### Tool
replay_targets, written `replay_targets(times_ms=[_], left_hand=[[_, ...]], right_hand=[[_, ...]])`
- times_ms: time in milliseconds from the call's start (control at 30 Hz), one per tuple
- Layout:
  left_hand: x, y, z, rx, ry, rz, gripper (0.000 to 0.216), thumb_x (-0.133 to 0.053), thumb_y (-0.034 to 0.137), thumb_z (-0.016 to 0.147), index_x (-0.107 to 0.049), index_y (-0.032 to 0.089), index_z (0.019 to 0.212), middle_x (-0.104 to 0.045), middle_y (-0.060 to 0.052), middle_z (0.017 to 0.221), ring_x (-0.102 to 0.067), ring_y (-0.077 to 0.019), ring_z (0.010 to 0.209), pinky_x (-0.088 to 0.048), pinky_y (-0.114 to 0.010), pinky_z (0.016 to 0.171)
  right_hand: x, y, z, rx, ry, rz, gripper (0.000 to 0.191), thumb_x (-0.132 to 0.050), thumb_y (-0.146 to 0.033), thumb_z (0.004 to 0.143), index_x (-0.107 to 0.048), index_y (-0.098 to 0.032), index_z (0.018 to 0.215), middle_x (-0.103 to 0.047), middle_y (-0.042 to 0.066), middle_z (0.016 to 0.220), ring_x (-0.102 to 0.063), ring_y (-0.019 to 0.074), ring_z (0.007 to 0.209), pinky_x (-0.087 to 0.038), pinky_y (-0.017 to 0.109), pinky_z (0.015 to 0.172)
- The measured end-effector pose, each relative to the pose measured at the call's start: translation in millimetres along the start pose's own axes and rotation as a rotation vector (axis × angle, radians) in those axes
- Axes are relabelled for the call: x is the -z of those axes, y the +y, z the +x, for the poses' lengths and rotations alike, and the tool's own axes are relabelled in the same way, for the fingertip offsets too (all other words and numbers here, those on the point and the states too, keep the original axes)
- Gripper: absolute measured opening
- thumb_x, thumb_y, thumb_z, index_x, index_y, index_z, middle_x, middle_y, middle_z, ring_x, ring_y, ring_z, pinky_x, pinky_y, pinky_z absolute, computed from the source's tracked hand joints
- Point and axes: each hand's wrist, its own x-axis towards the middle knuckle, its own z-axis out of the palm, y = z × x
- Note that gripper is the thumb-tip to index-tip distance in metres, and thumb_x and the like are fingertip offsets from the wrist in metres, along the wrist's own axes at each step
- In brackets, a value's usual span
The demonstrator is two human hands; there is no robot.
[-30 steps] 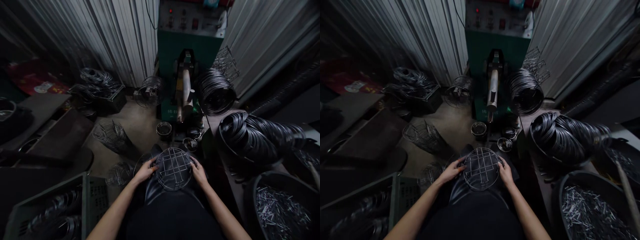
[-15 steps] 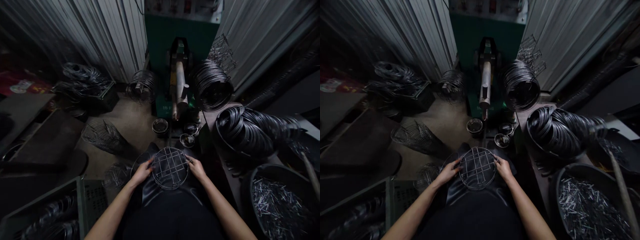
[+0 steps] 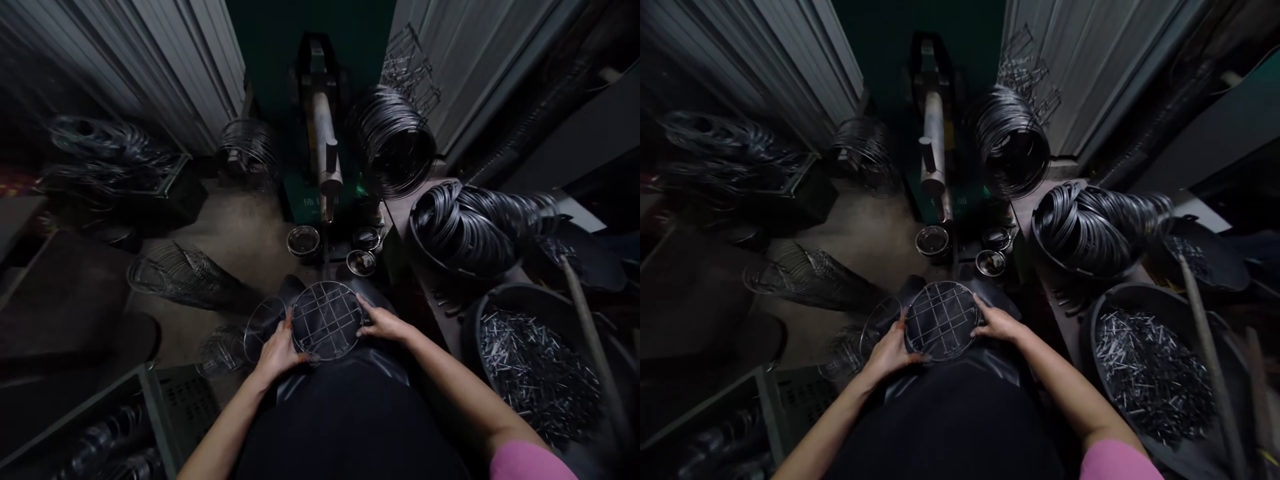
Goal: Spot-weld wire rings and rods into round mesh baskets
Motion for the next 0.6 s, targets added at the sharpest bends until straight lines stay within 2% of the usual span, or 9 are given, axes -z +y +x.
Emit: replay_targets(times_ms=[100, 267, 433, 533, 600], left_hand=[[-2, 3, -4, -0.016, 0.017, 0.060, 0.120, -0.073, 0.055, 0.051, -0.006, 0.018, 0.143, -0.044, -0.016, 0.129, -0.052, -0.0331, 0.113, -0.043, -0.036, 0.087], [-6, 4, -4, 0.012, 0.078, 0.146, 0.120, -0.070, 0.058, 0.054, -0.001, 0.016, 0.143, -0.047, -0.015, 0.124, -0.055, -0.0319, 0.108, -0.045, -0.035, 0.080], [-4, 6, 0, 0.004, 0.071, 0.116, 0.121, -0.073, 0.056, 0.051, -0.004, 0.017, 0.143, -0.047, -0.014, 0.124, -0.053, -0.0332, 0.110, -0.045, -0.037, 0.082], [2, 1, 5, -0.065, 0.051, 0.018, 0.124, -0.077, 0.052, 0.047, -0.006, 0.019, 0.143, -0.046, -0.015, 0.127, -0.050, -0.0340, 0.114, -0.043, -0.039, 0.089], [7, -5, 10, -0.144, 0.087, -0.046, 0.127, -0.080, 0.050, 0.043, -0.008, 0.020, 0.144, -0.047, -0.015, 0.127, -0.049, -0.0341, 0.116, -0.041, -0.040, 0.092]], right_hand=[[-7, -5, 0, -0.088, -0.036, -0.157, 0.101, -0.073, -0.036, 0.064, -0.013, -0.022, 0.145, -0.064, 0.012, 0.116, -0.059, 0.0304, 0.106, -0.045, 0.037, 0.086], [-13, -7, 1, -0.156, -0.013, -0.223, 0.100, -0.073, -0.033, 0.066, -0.012, -0.026, 0.145, -0.063, 0.011, 0.118, -0.058, 0.0317, 0.109, -0.044, 0.037, 0.085], [-19, 7, 7, -0.126, 0.053, -0.037, 0.102, -0.074, -0.025, 0.061, -0.016, -0.027, 0.145, -0.059, 0.009, 0.124, -0.054, 0.0293, 0.114, -0.042, 0.038, 0.091], [-24, 10, 10, -0.018, 0.135, 0.145, 0.101, -0.073, -0.018, 0.058, -0.021, -0.024, 0.144, -0.052, 0.008, 0.132, -0.050, 0.0261, 0.119, -0.038, 0.038, 0.098], [-31, 7, 8, 0.044, 0.197, 0.234, 0.097, -0.070, -0.016, 0.059, -0.023, -0.021, 0.144, -0.047, 0.010, 0.136, -0.046, 0.0251, 0.123, -0.035, 0.038, 0.102]])
